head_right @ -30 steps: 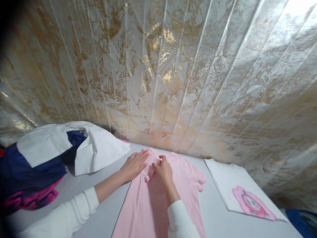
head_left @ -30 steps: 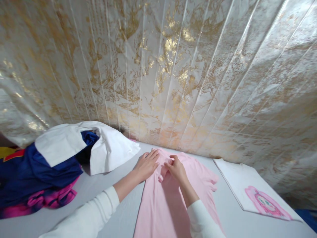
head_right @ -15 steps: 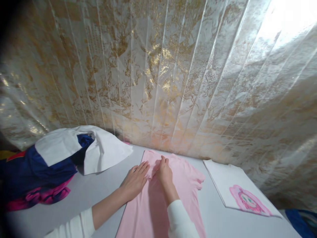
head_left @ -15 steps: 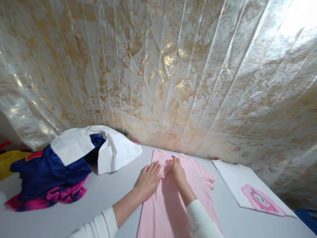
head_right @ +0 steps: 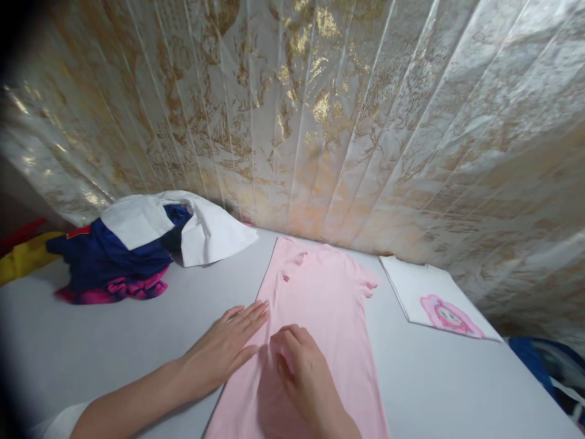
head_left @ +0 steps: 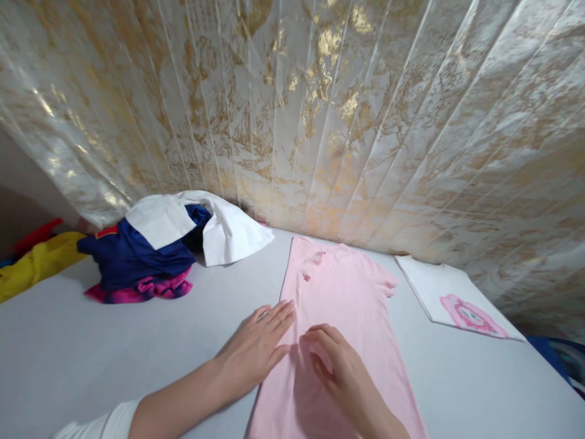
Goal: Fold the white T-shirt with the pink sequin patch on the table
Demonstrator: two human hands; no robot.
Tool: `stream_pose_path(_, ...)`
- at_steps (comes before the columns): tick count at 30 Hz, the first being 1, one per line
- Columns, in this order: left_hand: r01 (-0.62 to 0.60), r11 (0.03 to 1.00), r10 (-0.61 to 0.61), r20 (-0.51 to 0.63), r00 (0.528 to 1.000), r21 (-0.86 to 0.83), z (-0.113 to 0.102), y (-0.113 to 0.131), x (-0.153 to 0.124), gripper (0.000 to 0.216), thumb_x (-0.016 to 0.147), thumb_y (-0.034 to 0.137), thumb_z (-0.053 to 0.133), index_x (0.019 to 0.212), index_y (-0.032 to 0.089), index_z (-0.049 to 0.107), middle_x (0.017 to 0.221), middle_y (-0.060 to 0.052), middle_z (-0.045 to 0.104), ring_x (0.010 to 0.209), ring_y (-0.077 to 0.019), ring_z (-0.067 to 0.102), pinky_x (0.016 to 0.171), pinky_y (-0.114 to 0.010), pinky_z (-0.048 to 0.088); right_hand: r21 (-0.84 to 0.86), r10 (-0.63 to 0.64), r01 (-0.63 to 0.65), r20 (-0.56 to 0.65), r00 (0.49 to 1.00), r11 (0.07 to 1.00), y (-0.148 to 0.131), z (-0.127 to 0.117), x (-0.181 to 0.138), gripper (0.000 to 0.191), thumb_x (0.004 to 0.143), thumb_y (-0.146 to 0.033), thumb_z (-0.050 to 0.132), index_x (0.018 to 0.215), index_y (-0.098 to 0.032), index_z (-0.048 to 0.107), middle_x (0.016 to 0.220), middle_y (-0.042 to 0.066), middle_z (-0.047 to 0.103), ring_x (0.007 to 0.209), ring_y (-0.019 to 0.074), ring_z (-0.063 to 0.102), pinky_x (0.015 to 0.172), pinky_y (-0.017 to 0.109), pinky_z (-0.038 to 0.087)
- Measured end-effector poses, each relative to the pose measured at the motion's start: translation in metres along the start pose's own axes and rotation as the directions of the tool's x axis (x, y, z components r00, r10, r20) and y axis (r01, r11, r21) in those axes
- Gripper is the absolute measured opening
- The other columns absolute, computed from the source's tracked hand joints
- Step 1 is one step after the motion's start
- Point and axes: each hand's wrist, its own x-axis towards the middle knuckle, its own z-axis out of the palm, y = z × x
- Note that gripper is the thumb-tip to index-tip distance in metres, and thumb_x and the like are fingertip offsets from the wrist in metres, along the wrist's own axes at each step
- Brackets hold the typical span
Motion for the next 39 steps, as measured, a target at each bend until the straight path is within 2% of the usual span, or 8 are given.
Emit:
stream_pose_path(3, 0.014, 1.000, -0.013, 0.037, 0.999, -0.014, 0.002, 0.008, -0.020, 0.051, 0.101, 0.034, 0.039, 0.149, 0.020, 0.031, 0.155, -0.008, 0.031, 0.143, -0.0207, 0.025, 0.113, -0.039, 0.023, 0.072, -0.054, 0.051, 0.034, 0.998, 0.996, -0.009, 0.014, -0.013, 0.032, 0.074, 0.000, 0.049, 0.094, -0.023, 0.059, 0.095, 0.004, 0.063, 0.090, 0.0195, 0.055, 0.078, 0.031, 0.045)
stream_pose_path(7, 0.046, 0.999, -0.045, 0.068, 0.997, -0.012, 0.003, 0.010, -0.018, 0.051, 0.099, 0.031, 0.040, 0.148, 0.018, 0.033, 0.156, -0.009, 0.028, 0.144, -0.0207, 0.024, 0.113, -0.041, 0.024, 0.068, -0.201, 0.191, 0.178, 0.963, 0.979, -0.019, 0.030, -0.017, 0.023, 0.070, -0.001, 0.058, 0.077, -0.023, 0.059, 0.084, 0.001, 0.065, 0.081, 0.0183, 0.053, 0.071, 0.028, 0.043)
stream_pose_path(11, 0.043, 0.999, -0.042, 0.049, 0.998, -0.023, 0.004, 0.009, -0.016, 0.051, 0.099, 0.029, 0.039, 0.148, 0.019, 0.032, 0.155, -0.008, 0.029, 0.144, -0.0199, 0.023, 0.113, -0.040, 0.023, 0.081, -0.224, 0.211, 0.259, 0.940, 0.974, -0.023, 0.031, -0.022, 0.025, 0.075, -0.002, 0.059, 0.084, -0.024, 0.065, 0.093, 0.001, 0.068, 0.086, 0.0171, 0.057, 0.075, 0.027, 0.044)
stream_pose_path(18, 0.007, 0.980, -0.019, -0.059, 0.998, -0.196, -0.012, 0.013, -0.021, 0.041, 0.094, 0.018, 0.041, 0.134, 0.019, 0.046, 0.148, -0.010, 0.043, 0.139, -0.0221, 0.034, 0.109, -0.042, 0.027, 0.100, -0.169, 0.152, 0.192, 0.967, 0.983, -0.026, 0.021, -0.027, 0.021, 0.082, -0.007, 0.058, 0.094, -0.024, 0.063, 0.101, 0.003, 0.068, 0.092, 0.0172, 0.062, 0.080, 0.027, 0.047)
stream_pose_path(22, -0.093, 0.896, 0.014, -0.183, 0.983, -0.435, -0.035, 0.026, -0.045, 0.014, 0.091, 0.014, 0.045, 0.099, 0.021, 0.054, 0.111, -0.007, 0.062, 0.107, -0.0211, 0.055, 0.094, -0.037, 0.038, 0.127, -0.214, 0.198, 0.128, 0.968, 0.972, -0.024, 0.021, -0.026, 0.020, 0.079, -0.004, 0.059, 0.086, -0.024, 0.061, 0.098, 0.002, 0.067, 0.092, 0.0169, 0.059, 0.079, 0.027, 0.046)
stream_pose_path(27, -0.183, 0.853, 0.158, -0.093, 0.983, -0.488, -0.041, 0.037, -0.074, 0.016, 0.082, 0.016, 0.063, 0.086, 0.021, 0.049, 0.094, -0.001, 0.058, 0.089, -0.0190, 0.052, 0.082, -0.033, 0.038, 0.081, -0.209, 0.203, 0.073, 0.975, 0.976, -0.014, 0.032, -0.020, 0.022, 0.075, -0.005, 0.065, 0.087, -0.024, 0.066, 0.098, 0.003, 0.065, 0.088, 0.0175, 0.056, 0.078, 0.029, 0.044)
stream_pose_path(32, -0.112, 0.904, 0.115, -0.017, 0.993, -0.413, -0.036, 0.035, -0.075, 0.013, 0.089, 0.010, 0.054, 0.087, 0.021, 0.049, 0.089, 0.000, 0.059, 0.087, -0.0185, 0.050, 0.083, -0.034, 0.035, 0.017, -0.181, 0.180, 0.032, 0.983, 0.983, -0.011, 0.040, -0.016, 0.025, 0.079, -0.004, 0.058, 0.092, -0.023, 0.068, 0.101, 0.005, 0.065, 0.089, 0.0188, 0.055, 0.079, 0.032, 0.044)
stream_pose_path(39, -0.074, 0.911, 0.068, -0.030, 0.997, -0.405, -0.032, 0.037, -0.074, 0.016, 0.088, 0.006, 0.055, 0.086, 0.020, 0.049, 0.084, 0.001, 0.059, 0.082, -0.0174, 0.050, 0.080, -0.032, 0.035, -0.060, -0.153, 0.153, 0.015, 0.988, 0.986, -0.015, 0.039, -0.013, 0.023, 0.084, -0.005, 0.055, 0.093, -0.022, 0.067, 0.103, 0.005, 0.062, 0.091, 0.0194, 0.054, 0.080, 0.033, 0.043)
